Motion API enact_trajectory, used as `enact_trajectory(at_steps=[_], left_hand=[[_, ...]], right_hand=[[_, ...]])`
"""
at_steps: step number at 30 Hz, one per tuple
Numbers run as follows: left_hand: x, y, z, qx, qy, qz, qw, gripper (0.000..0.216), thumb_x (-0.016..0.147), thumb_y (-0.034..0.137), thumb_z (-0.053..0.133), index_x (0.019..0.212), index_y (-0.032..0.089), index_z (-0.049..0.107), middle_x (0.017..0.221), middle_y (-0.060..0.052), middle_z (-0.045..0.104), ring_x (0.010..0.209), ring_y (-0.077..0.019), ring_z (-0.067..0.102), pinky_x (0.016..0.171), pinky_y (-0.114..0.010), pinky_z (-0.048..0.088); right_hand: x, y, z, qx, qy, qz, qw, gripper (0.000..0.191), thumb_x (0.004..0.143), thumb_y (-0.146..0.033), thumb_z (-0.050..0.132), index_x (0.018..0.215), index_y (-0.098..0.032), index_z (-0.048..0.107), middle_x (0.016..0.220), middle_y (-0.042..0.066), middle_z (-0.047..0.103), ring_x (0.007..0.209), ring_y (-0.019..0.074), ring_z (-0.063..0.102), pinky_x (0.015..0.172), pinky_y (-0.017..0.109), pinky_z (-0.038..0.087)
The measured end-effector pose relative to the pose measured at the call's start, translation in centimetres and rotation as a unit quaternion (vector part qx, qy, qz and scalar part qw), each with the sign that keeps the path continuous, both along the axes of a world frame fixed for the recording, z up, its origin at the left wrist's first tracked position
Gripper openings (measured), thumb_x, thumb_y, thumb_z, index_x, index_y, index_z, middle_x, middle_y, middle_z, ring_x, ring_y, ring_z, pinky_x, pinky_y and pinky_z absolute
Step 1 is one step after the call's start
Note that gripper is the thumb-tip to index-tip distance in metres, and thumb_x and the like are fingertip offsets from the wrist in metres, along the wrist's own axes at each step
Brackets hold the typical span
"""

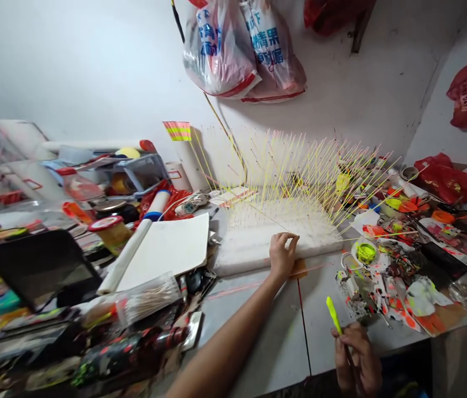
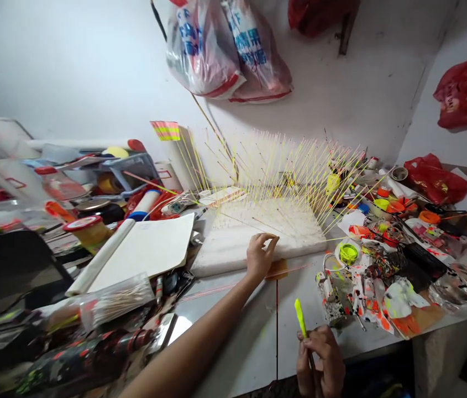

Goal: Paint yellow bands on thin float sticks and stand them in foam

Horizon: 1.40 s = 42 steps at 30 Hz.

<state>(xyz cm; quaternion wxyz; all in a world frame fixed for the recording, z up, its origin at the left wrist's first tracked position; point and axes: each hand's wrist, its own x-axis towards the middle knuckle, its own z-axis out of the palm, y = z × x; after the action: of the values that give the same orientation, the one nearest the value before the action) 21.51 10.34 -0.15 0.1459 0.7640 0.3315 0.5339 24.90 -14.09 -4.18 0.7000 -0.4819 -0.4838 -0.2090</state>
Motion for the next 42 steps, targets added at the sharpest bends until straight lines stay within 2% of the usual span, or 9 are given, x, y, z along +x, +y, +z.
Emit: enact_trajectory(at_steps=[6,11,19,27,31,33,37,39,42], left_hand=[[2.2,1.2,-1.2,-0.015,-0.004,0.06,0.998,0.014,0.091,0.028,0.061,0.082,0.022,0.07,0.085,-0.006,0.061,0.088,-0.0219,0.056,0.078,-0.037,0.047],[2.3,1.1,-1.8,-0.034,0.019,0.074,0.997,0.013,0.089,0.029,0.063,0.082,0.022,0.072,0.084,-0.006,0.059,0.089,-0.0225,0.055,0.08,-0.037,0.045],[2.5,1.1,-1.7,-0.061,0.055,0.09,0.993,0.01,0.084,0.026,0.067,0.079,0.022,0.075,0.086,-0.006,0.06,0.09,-0.0219,0.055,0.082,-0.035,0.045],[2.9,0.8,-1.4,-0.08,0.079,0.105,0.988,0.011,0.083,0.026,0.067,0.078,0.023,0.077,0.087,-0.007,0.062,0.093,-0.0239,0.056,0.085,-0.038,0.045],[2.6,0.7,-0.7,-0.095,0.093,0.096,0.986,0.013,0.084,0.03,0.067,0.081,0.021,0.076,0.088,-0.008,0.063,0.093,-0.0245,0.058,0.085,-0.039,0.046],[1.7,0.3,-0.1,-0.099,0.105,0.082,0.986,0.015,0.084,0.032,0.067,0.088,0.02,0.075,0.093,-0.008,0.065,0.096,-0.0247,0.059,0.086,-0.038,0.046],[-2.4,-2.0,0.9,-0.096,0.158,0.018,0.983,0.011,0.084,0.032,0.066,0.085,0.023,0.072,0.094,-0.006,0.069,0.099,-0.0247,0.061,0.089,-0.039,0.042],[-5.4,-3.0,1.2,-0.093,0.195,-0.028,0.976,0.01,0.082,0.031,0.067,0.077,0.024,0.07,0.085,-0.003,0.07,0.093,-0.0238,0.063,0.088,-0.039,0.041],[-9.8,-3.2,1.1,-0.095,0.282,-0.051,0.953,0.014,0.082,0.037,0.064,0.082,0.025,0.071,0.094,-0.006,0.073,0.1,-0.029,0.063,0.088,-0.042,0.039]], right_hand=[[-0.5,0.4,-1.4,0.0,0.053,-0.016,0.998,0.011,0.092,-0.012,0.06,0.098,-0.021,0.063,0.077,0.005,0.071,0.068,0.0185,0.067,0.06,0.031,0.054],[-0.2,0.2,-0.8,-0.012,0.023,-0.024,0.999,0.014,0.091,-0.011,0.06,0.099,-0.021,0.062,0.077,0.004,0.071,0.065,0.018,0.067,0.059,0.031,0.055],[-0.3,0.2,0.9,-0.019,0.025,-0.007,0.999,0.014,0.09,-0.008,0.059,0.098,-0.019,0.064,0.079,0.004,0.072,0.067,0.0165,0.067,0.06,0.027,0.056],[0.2,-0.3,-0.6,-0.058,0.035,0.016,0.998,0.017,0.091,-0.008,0.058,0.102,-0.021,0.063,0.085,0.004,0.072,0.075,0.0171,0.067,0.066,0.029,0.056],[0.4,-1.2,-0.1,-0.091,0.081,0.014,0.992,0.008,0.094,-0.016,0.058,0.099,-0.022,0.061,0.084,0.004,0.07,0.076,0.0177,0.067,0.067,0.03,0.055],[1.5,-1.8,0.6,-0.107,0.123,-0.013,0.987,0.003,0.095,-0.024,0.06,0.094,-0.021,0.061,0.082,0.004,0.07,0.073,0.017,0.066,0.064,0.028,0.054],[6.8,-3.0,2.8,-0.17,0.178,-0.09,0.965,0.023,0.089,-0.042,0.069,0.091,-0.02,0.063,0.085,0.005,0.072,0.071,0.0177,0.069,0.062,0.026,0.055],[10.4,-3.1,4.5,-0.21,0.175,-0.119,0.955,0.03,0.088,-0.049,0.068,0.095,-0.02,0.066,0.088,0.006,0.074,0.076,0.0195,0.071,0.066,0.027,0.057],[15.3,-2.3,7.3,-0.277,0.113,-0.148,0.943,0.038,0.089,-0.057,0.063,0.094,-0.02,0.07,0.088,0.006,0.074,0.075,0.0206,0.071,0.068,0.029,0.057]])
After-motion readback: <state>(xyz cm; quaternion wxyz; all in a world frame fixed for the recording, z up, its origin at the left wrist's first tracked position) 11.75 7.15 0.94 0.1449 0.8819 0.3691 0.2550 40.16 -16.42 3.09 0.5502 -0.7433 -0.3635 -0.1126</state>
